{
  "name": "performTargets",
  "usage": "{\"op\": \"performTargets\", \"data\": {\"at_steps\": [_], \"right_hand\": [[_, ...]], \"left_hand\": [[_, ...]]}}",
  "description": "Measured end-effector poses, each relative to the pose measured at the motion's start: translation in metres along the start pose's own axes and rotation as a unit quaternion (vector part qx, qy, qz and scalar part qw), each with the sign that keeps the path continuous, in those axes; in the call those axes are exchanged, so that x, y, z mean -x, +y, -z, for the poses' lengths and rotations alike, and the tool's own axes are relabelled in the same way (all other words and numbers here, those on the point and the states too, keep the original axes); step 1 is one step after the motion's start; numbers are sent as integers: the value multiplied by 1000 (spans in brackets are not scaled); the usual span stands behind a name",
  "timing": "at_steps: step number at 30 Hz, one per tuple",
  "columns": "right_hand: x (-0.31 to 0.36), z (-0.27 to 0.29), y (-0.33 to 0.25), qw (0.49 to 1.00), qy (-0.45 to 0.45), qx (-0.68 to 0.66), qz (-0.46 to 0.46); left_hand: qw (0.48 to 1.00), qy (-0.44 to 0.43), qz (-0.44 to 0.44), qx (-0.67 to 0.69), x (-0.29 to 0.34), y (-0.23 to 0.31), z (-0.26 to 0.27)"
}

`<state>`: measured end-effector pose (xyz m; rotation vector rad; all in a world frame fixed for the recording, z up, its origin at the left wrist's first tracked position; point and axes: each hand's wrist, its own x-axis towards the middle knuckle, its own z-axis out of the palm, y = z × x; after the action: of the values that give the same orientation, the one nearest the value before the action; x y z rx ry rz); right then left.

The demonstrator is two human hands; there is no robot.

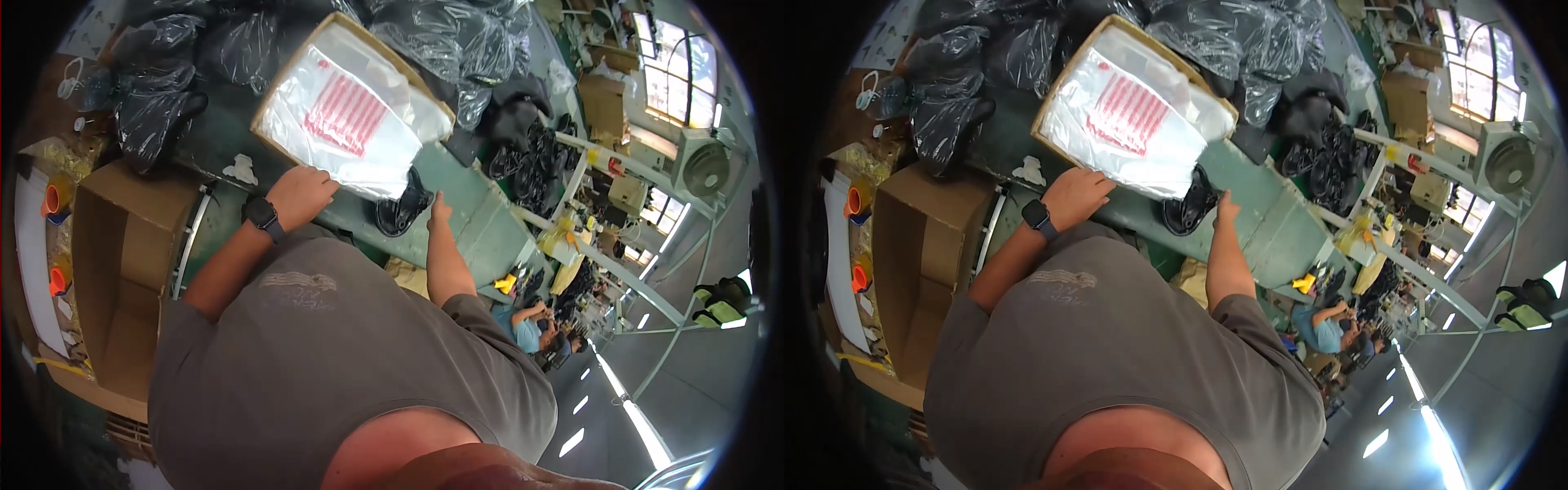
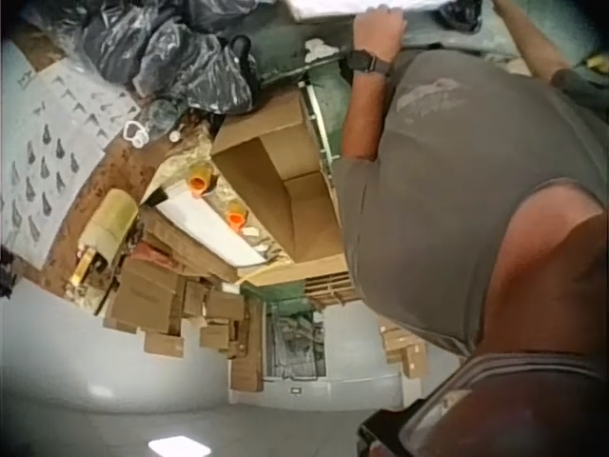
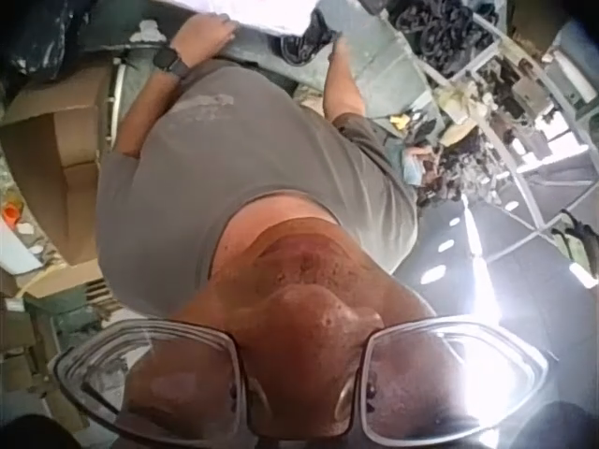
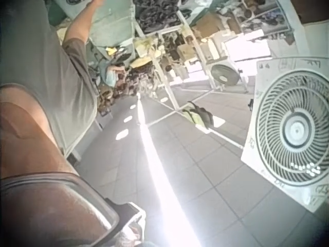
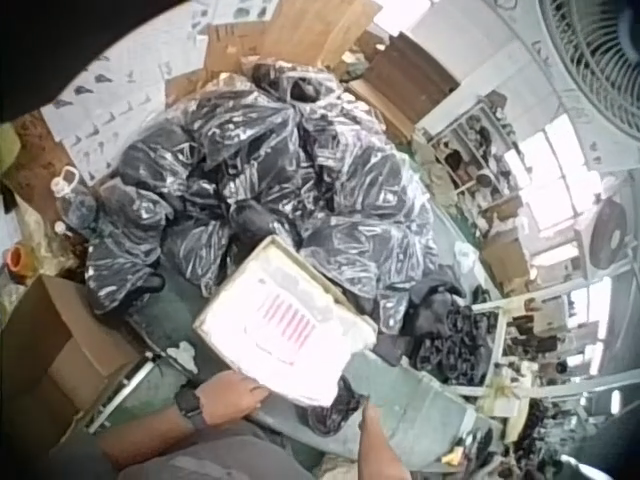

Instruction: Packaging individual bicycle seats into plastic bags at a manufacturing facility.

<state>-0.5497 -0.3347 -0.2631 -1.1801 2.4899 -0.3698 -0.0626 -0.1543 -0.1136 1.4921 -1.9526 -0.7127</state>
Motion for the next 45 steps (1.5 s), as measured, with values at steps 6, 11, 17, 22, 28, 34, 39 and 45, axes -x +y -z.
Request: {"op": "performTargets", "data": {"at_steps": [6, 11, 17, 22, 28, 34, 39, 45], "right_hand": [[4, -43, 8, 849, -263, -295, -352], [-80, -83, 64, 840, -314, -240, -373], [-50, -21, 4, 949, -101, -299, 1], [63, 102, 40, 946, -86, -217, 223], [136, 68, 222, 973, -57, -89, 207], [125, 61, 223, 967, -149, -24, 206], [83, 69, 186, 957, -208, 11, 204], [42, 68, 169, 926, -264, -239, 128]], "left_hand": [[995, -64, 62, -42, 23, 17, -6], [997, -48, 57, -18, -13, 35, -24], [988, 19, 155, 2, -87, 28, -111], [974, 21, 214, -70, -161, 25, -192], [939, -25, 337, -59, -177, 7, -235], [960, 98, 263, 23, -150, -34, -236], [933, 199, 279, 109, -135, -9, -217], [637, 326, 378, 588, -135, 44, -167]]}}
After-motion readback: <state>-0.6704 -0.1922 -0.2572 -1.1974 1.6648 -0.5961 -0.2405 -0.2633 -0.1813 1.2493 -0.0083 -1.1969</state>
